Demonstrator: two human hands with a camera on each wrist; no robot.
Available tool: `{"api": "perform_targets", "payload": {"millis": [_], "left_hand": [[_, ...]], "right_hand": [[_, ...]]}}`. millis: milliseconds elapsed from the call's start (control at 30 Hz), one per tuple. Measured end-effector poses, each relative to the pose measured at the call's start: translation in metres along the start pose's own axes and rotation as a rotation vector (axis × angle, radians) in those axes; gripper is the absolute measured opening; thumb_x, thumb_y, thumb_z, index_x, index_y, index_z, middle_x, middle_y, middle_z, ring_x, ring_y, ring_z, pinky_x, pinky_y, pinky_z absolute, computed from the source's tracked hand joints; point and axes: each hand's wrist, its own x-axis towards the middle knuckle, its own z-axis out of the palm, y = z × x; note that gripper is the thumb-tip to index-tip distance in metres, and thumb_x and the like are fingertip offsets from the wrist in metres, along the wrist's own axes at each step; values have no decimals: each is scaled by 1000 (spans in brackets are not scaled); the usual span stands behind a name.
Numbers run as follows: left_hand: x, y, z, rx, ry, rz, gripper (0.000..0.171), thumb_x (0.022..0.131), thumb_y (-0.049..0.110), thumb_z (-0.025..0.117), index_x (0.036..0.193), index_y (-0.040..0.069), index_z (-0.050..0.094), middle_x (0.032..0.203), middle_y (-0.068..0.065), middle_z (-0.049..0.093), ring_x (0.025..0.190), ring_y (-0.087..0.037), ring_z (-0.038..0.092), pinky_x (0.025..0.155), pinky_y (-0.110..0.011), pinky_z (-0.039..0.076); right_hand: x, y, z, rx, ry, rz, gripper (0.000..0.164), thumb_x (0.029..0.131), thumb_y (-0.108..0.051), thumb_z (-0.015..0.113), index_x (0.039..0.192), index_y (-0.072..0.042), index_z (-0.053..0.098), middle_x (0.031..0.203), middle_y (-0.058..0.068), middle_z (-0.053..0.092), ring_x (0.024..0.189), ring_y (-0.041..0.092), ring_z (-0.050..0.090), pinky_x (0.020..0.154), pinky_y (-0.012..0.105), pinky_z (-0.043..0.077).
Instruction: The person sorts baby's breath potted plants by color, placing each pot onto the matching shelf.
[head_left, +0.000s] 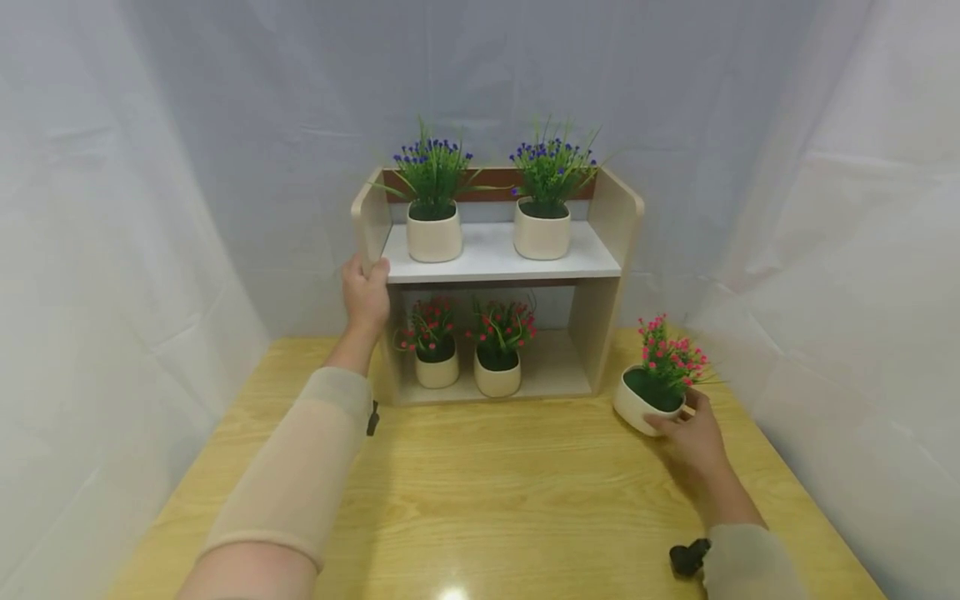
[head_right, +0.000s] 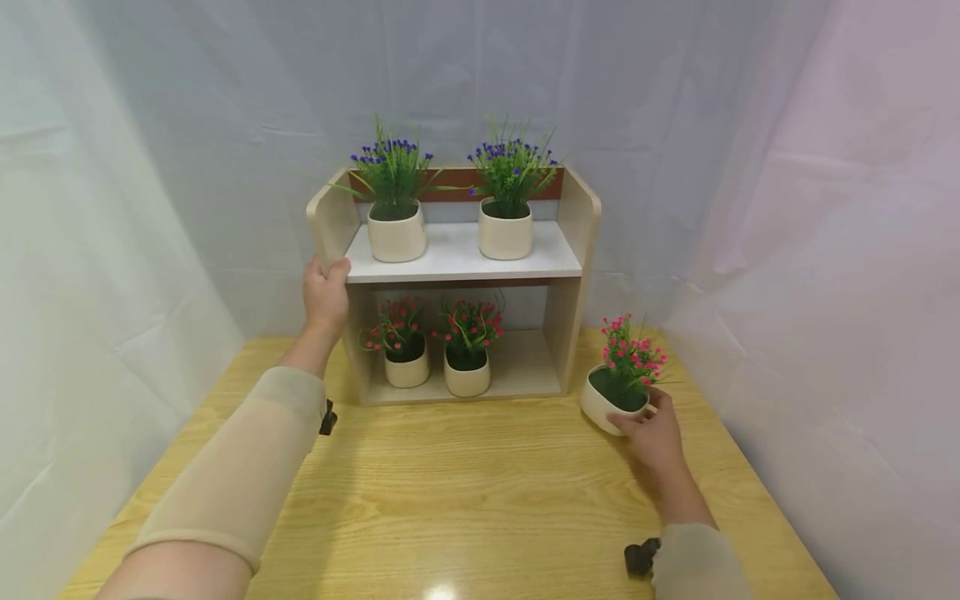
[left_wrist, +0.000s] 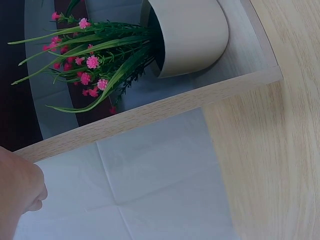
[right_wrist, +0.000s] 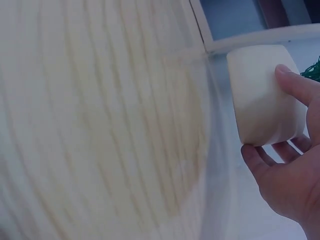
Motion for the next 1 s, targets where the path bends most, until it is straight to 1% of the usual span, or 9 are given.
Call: {"api": "perform_targets", "payload": {"millis": [33,100,233,300,467,700,867,933,1000], "left_hand": [[0,0,0,4,0,-2,52,107,29,55,152,2,55,157,-24,46,146,-39,45,133,-55,31],[-1,1,0,13,-3,-8,54,107,30,54,153,2,54,157,-24,45,146,-39,45,133,-55,31],[-2,3,-1,25,-14,-23,57,108,33,53,157,4,51,160,-23,44,149,-40,45,133,-55,31],[-2,3,-2,27,-19,-26,58,108,33,52,157,4,50,162,-23,43,151,-40,44,134,-55,31],[-2,3,-2,27,-22,-17,57,108,32,52,157,4,51,163,-23,43,152,-41,43,134,-55,30],[-1,1,-2,29,-20,-14,57,107,33,53,157,4,51,162,-23,44,151,-41,44,134,-55,30],[-1,-1,-1,24,-23,-13,57,108,33,52,156,4,51,160,-23,44,149,-41,45,132,-56,32],[-1,0,-1,22,-20,-14,57,108,33,53,156,4,51,160,-23,44,148,-40,45,132,-56,32],[-1,0,-1,20,-18,-13,56,108,33,53,156,4,52,158,-24,45,146,-40,46,132,-55,33]], "right_hand": [[-1,-1,2,2,-3,-5,115,96,-27,85,174,-10,3,178,26,19,161,44,33,118,39,48],[-4,-4,5,-35,-11,-29,114,96,-27,85,174,-7,4,177,27,20,160,45,35,116,38,50],[-11,-10,12,-93,-27,-74,111,97,-24,84,172,-2,5,176,29,20,159,50,36,121,47,50],[-14,-13,16,-92,-39,-83,110,97,-23,84,172,-2,7,176,29,21,160,50,36,123,52,49],[-21,-20,29,-103,-62,-121,106,96,-24,85,169,0,13,174,31,25,158,52,38,123,58,48],[-24,-29,50,-110,-88,-188,98,95,-22,86,164,4,21,169,33,33,152,54,44,119,58,52],[-22,-32,67,-83,-96,-216,99,93,-17,87,164,5,22,169,31,33,154,53,42,124,60,47],[-20,-33,73,-70,-88,-229,99,93,-16,87,164,5,23,169,30,33,155,52,41,125,61,45],[-16,-34,80,-65,-66,-239,98,92,-14,87,164,6,24,169,30,34,153,52,42,124,61,46]]}}
